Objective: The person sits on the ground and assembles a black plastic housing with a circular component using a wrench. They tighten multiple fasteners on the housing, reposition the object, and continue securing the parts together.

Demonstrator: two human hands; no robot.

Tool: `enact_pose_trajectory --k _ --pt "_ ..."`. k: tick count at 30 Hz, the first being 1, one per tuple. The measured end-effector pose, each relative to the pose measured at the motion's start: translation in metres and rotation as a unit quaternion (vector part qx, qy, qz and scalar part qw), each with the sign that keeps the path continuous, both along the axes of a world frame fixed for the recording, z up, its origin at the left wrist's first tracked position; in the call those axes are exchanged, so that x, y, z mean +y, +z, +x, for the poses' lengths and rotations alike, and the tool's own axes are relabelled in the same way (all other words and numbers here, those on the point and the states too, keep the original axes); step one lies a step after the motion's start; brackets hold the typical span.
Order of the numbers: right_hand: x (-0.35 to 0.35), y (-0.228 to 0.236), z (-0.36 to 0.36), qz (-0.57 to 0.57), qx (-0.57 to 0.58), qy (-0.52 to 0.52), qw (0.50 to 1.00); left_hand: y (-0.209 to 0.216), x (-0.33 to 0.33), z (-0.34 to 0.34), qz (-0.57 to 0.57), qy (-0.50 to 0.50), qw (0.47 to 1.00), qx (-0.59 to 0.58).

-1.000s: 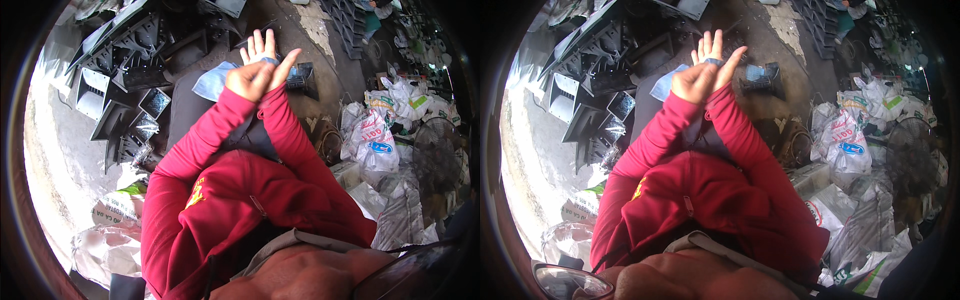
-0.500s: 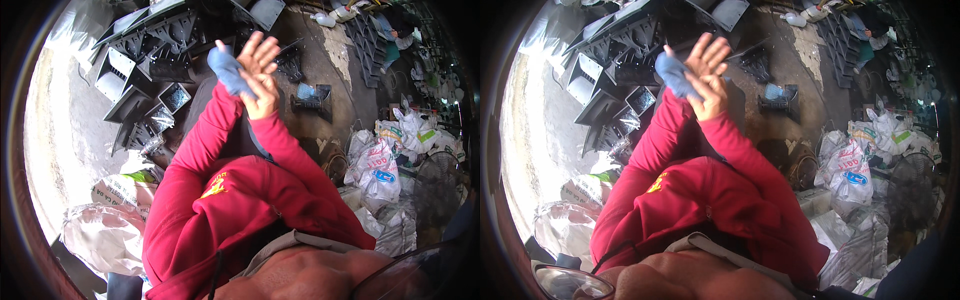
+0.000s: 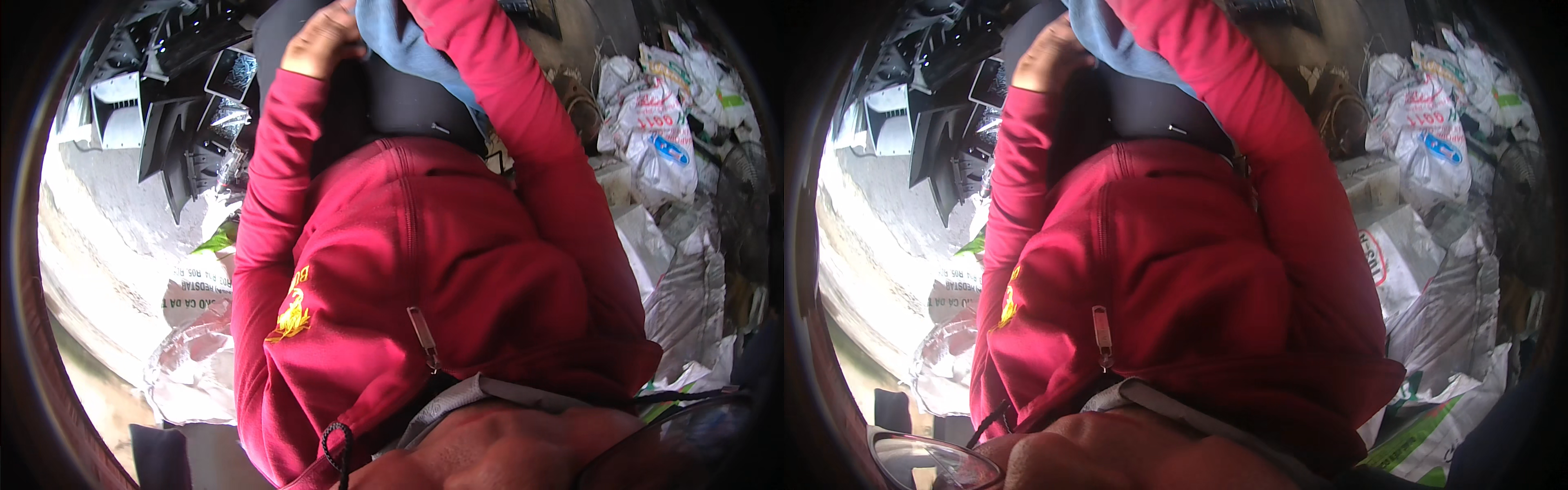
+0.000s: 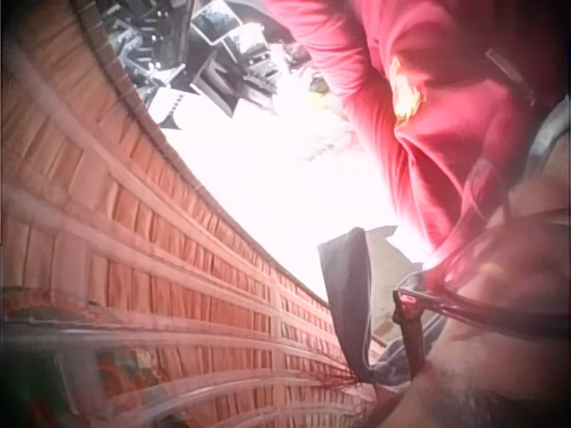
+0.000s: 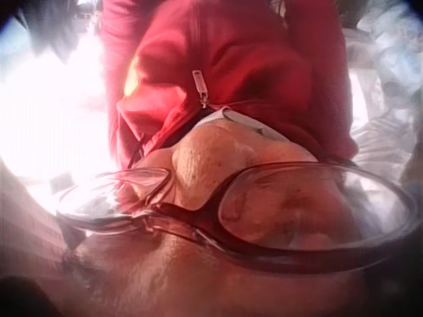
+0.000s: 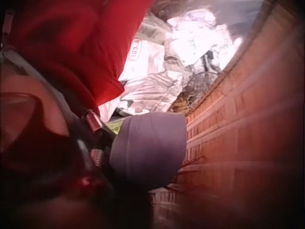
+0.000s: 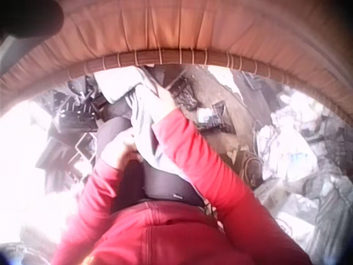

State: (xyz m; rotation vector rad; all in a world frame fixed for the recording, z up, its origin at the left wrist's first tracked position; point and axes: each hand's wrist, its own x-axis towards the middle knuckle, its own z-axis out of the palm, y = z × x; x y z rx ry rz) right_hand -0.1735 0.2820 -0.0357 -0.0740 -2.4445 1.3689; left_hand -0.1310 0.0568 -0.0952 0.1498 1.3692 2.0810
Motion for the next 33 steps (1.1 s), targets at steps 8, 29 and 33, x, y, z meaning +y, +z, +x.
enact_pose_trajectory --k 8,29,33 --pt "0.058 0.009 0.046 -0.151 0.009 0.006 0.988 0.008 0.013 0.088 -0.632 -0.331 0.534 0.454" --pt "0.145 -0.086 0.151 -0.441 -0.192 -0.193 0.855 -0.073 0.059 0.097 -0.184 -0.325 0.699 0.61" --pt "0.141 -0.094 0.157 -0.447 -0.212 -0.212 0.843 -0.001 0.083 0.086 -0.338 -0.52 0.574 0.535"
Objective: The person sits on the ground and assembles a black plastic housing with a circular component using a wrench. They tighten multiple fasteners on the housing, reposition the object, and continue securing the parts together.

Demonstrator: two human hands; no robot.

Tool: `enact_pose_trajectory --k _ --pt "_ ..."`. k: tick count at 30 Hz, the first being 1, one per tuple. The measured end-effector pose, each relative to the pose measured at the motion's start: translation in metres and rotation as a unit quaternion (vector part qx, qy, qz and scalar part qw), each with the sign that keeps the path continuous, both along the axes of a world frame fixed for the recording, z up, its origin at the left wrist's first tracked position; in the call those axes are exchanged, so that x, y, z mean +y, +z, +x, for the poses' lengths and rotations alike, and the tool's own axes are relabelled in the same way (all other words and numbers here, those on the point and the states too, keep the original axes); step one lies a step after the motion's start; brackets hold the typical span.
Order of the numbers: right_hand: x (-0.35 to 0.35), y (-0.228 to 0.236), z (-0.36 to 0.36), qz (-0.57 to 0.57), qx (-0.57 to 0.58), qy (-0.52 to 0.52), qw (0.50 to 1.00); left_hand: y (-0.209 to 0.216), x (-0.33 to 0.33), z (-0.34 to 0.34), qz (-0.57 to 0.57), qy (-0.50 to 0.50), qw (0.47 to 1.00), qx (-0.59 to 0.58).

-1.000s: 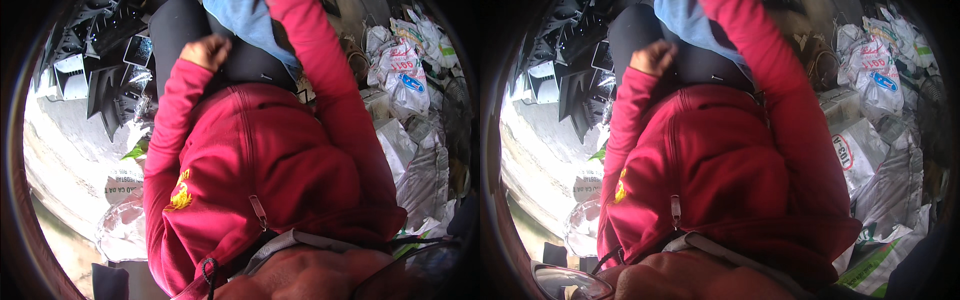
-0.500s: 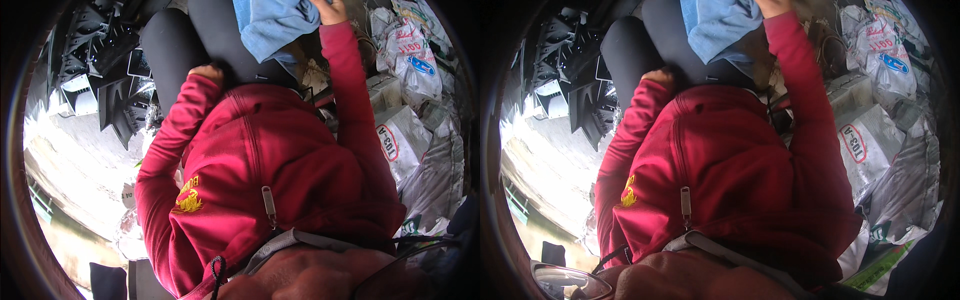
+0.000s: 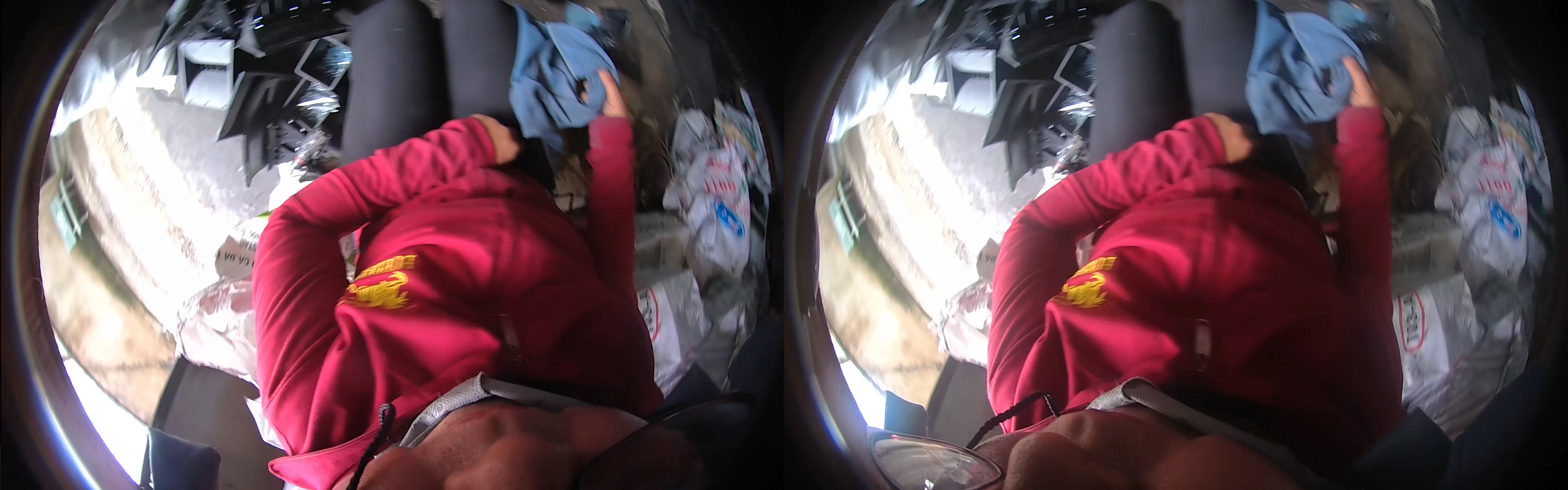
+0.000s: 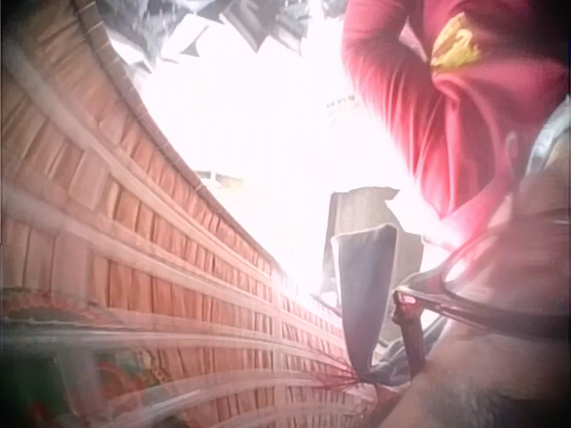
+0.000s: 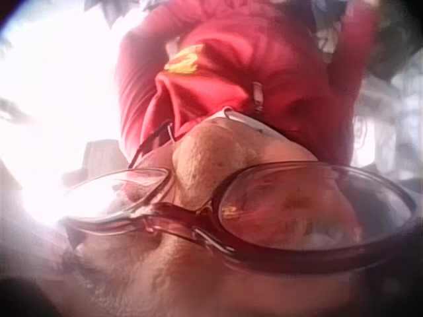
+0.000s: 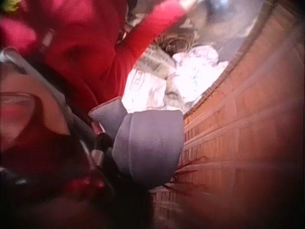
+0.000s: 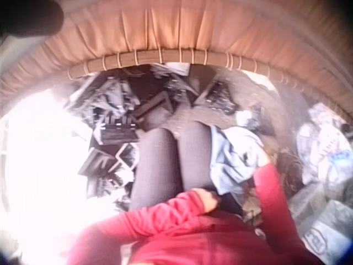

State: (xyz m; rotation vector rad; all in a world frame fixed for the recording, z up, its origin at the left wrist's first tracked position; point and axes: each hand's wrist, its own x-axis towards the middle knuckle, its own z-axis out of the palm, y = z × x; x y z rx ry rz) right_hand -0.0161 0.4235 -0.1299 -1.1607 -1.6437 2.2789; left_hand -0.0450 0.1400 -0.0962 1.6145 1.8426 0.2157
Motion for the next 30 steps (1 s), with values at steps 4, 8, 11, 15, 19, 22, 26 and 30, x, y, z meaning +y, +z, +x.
enact_pose_trajectory --k 4,8,11,15,19,22,26,30 --pt "-0.023 0.001 -0.001 0.057 -0.011 0.026 0.998 0.008 -0.035 -0.01 0.142 0.162 0.97 -0.115" --pt "-0.068 0.014 0.011 0.189 0.022 0.148 0.971 0.015 -0.129 -0.058 0.233 0.481 0.765 -0.36" --pt "-0.083 0.007 0.02 0.498 0.052 0.306 0.81 -0.054 -0.216 -0.105 0.232 0.686 0.628 -0.285" --pt "-0.108 0.027 0.008 0.551 0.069 0.34 0.759 -0.163 -0.27 -0.142 0.065 0.786 0.613 -0.048" --pt "-0.104 0.042 0.001 0.551 -0.003 0.271 0.789 -0.226 -0.305 -0.155 0.096 0.85 0.502 -0.126" --pt "-0.086 0.032 -0.006 0.412 -0.006 0.162 0.896 -0.26 -0.359 -0.115 0.096 0.853 0.446 -0.251" --pt "-0.094 0.068 -0.01 0.415 0.047 0.061 0.906 -0.204 -0.308 -0.091 0.116 0.782 0.612 -0.015" --pt "-0.098 0.077 0.003 0.492 0.071 0.103 0.861 0.018 -0.182 -0.045 0.405 0.391 0.813 0.147"
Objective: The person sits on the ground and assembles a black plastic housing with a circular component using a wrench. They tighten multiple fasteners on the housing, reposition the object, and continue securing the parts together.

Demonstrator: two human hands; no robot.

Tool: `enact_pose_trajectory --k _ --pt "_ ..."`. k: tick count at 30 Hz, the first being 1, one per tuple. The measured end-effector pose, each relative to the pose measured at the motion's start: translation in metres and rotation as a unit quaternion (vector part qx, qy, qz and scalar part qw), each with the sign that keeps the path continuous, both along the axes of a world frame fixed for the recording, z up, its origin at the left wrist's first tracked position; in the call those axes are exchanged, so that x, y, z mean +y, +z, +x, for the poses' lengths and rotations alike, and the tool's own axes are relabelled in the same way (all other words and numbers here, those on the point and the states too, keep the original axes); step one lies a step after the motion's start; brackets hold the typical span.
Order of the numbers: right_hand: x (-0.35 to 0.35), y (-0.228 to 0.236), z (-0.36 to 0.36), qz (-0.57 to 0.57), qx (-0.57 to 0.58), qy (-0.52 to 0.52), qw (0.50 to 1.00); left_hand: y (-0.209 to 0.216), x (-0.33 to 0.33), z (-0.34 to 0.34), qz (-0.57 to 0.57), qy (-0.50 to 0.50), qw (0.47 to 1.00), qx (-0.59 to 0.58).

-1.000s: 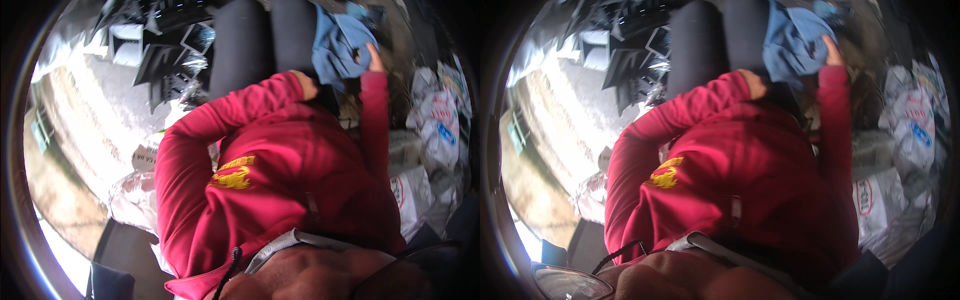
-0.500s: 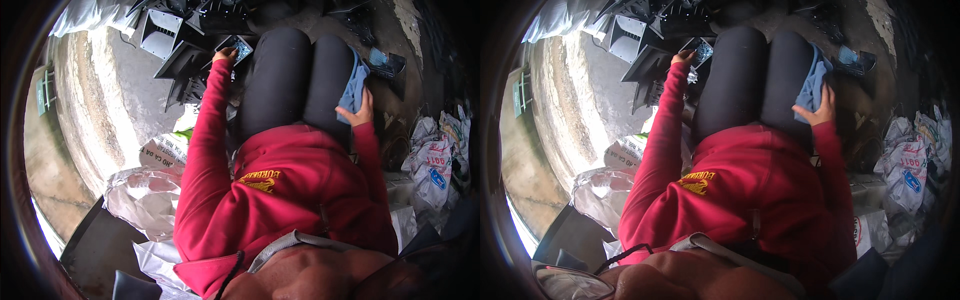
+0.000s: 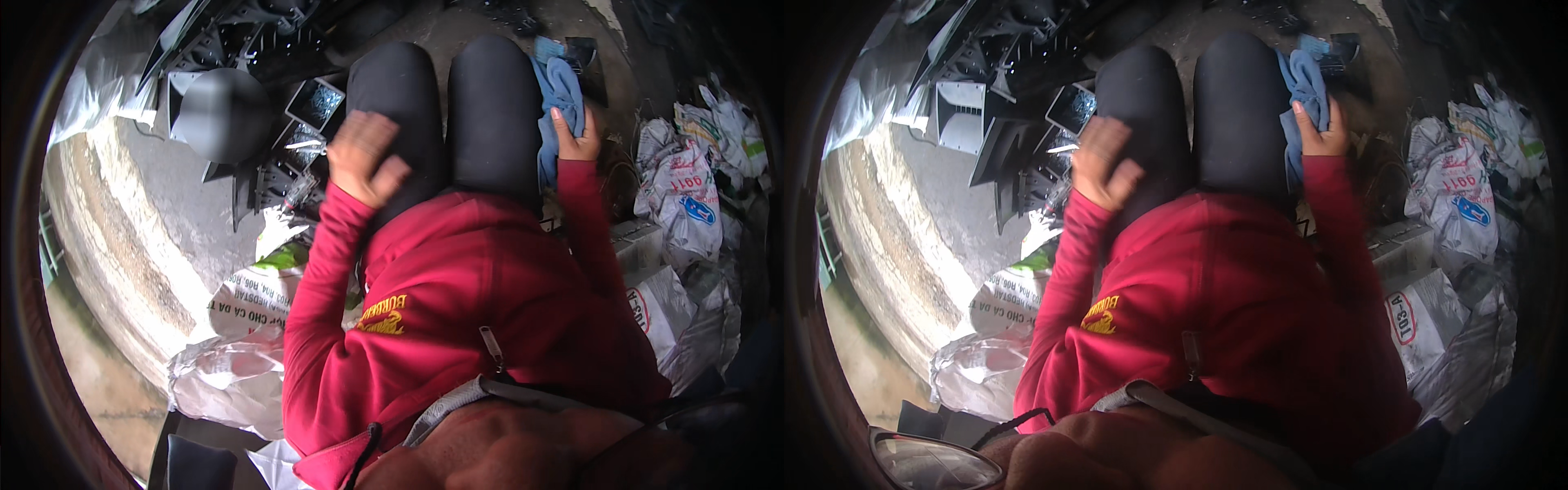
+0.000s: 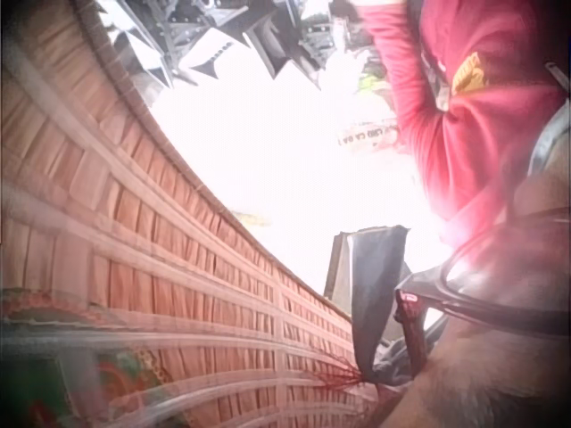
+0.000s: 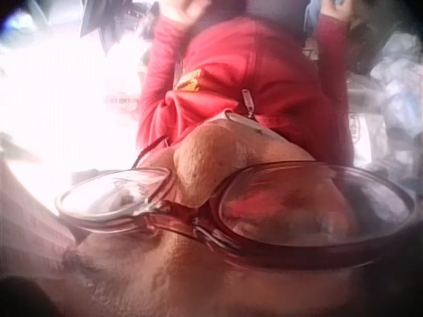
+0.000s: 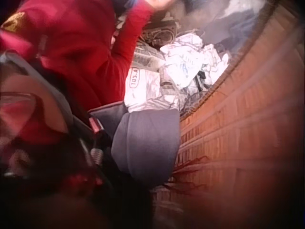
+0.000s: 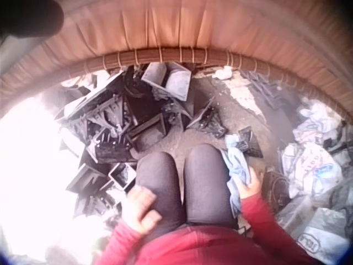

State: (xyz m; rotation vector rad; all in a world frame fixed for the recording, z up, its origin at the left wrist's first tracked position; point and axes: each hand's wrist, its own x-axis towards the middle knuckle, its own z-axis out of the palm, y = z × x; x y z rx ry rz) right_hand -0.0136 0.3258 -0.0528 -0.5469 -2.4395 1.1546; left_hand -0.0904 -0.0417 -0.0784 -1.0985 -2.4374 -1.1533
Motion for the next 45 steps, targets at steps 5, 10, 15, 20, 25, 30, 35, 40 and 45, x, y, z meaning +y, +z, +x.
enact_pose_trajectory --k 5,10,15,20,25,30,35,40,45 --pt "0.011 0.022 -0.021 -0.048 0.106 -0.123 0.986 0.007 0.029 0.004 -0.219 -0.173 0.958 0.07" --pt "0.049 0.058 -0.033 -0.073 0.222 -0.208 0.95 0.025 0.026 -0.111 -0.05 0.214 0.975 0.026" --pt "0.018 0.029 -0.049 0.333 0.017 0.26 0.906 0.046 0.051 -0.054 -0.225 0.092 0.967 0.07" --pt "0.041 0.017 -0.06 0.303 -0.036 0.273 0.912 0.035 0.057 -0.068 -0.262 0.063 0.963 -0.016" --pt "0.086 0.013 -0.068 0.228 -0.155 0.358 0.892 0.026 0.057 -0.112 -0.293 0.004 0.947 -0.134" --pt "0.097 0.01 -0.091 0.163 -0.129 0.378 0.902 0.016 0.066 -0.149 -0.255 -0.032 0.949 -0.183" --pt "0.094 0.036 -0.103 0.085 -0.402 0.49 0.769 0.03 0.084 -0.19 -0.25 -0.088 0.927 -0.265" --pt "0.065 0.069 -0.137 0.006 -0.395 0.414 0.82 0.056 0.094 -0.196 -0.235 -0.136 0.901 -0.338" --pt "0.015 0.069 -0.115 0.0 -0.416 0.258 0.872 -0.018 0.01 -0.092 -0.383 -0.112 0.864 -0.306"
